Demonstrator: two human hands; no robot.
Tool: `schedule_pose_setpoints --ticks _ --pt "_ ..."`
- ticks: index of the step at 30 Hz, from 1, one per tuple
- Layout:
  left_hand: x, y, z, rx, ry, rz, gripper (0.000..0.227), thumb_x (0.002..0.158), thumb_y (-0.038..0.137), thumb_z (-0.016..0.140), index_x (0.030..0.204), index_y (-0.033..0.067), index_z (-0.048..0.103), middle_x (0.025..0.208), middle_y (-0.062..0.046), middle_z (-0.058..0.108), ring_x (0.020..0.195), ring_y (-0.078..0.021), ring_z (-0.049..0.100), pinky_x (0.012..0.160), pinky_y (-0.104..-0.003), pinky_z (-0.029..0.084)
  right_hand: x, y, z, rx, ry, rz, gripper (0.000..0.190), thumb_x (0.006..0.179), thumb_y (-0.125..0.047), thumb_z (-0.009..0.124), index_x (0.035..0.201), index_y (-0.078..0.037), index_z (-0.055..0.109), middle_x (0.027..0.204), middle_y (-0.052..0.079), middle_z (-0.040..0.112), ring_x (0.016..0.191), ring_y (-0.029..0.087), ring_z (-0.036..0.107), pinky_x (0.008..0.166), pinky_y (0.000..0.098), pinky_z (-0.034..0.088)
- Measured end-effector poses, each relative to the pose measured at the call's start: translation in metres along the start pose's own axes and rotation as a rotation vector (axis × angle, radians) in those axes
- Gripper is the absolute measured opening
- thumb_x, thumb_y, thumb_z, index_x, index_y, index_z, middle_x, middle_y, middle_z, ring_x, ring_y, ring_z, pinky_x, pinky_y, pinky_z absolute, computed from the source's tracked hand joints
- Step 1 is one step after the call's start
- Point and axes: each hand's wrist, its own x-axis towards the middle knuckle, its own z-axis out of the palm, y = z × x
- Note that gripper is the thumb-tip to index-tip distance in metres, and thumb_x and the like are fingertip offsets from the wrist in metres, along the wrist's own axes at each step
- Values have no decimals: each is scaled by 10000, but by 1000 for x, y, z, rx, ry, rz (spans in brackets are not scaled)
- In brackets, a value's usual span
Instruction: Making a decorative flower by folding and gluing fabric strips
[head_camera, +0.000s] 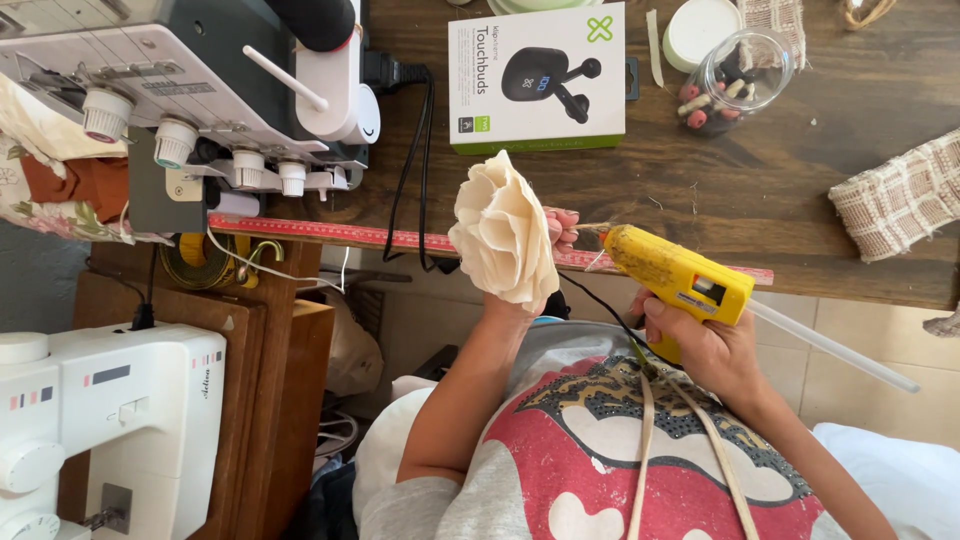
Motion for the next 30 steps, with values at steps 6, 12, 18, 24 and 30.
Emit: schedule_pose_setpoints --ticks 6,12,18,24,30 --pt "-3 3 3 11 33 -16 50 1014 84 662 1034 77 617 1027 -197 703 858 -188 716 657 -265 651 -3 11 1 -7 78 88 377 943 -135 719 573 -69 701 552 89 658 494 163 615 626 293 526" --pt "-5 -3 -2 81 32 -9 44 1021 98 661 1032 66 631 1044 -210 704 873 -215 727 665 -268 652 -6 14 -2 6 104 98 369 942 -137 734 585 -53 693 548 100 652 505 170 627 619 305 529" --pt "-8 -1 1 78 37 1 52 1018 103 663 1002 62 635 1006 -215 703 839 -215 724 645 -269 657 -4 18 -3 38 99 76 375 951 -121 718 581 -62 689 552 90 655 508 146 623 618 291 522" --pt "-9 -5 0 65 37 9 67 1015 111 669 1003 55 634 994 -222 698 825 -223 720 633 -279 660 -8 18 -5 58 79 80 380 961 -122 706 586 -61 687 553 99 660 511 159 635 617 294 526" --pt "-9 -4 1 41 16 26 78 1020 113 663 1026 40 637 989 -223 691 809 -225 711 614 -296 670 -10 18 -9 49 76 91 373 963 -149 707 596 -78 701 546 78 661 501 135 618 610 278 523"
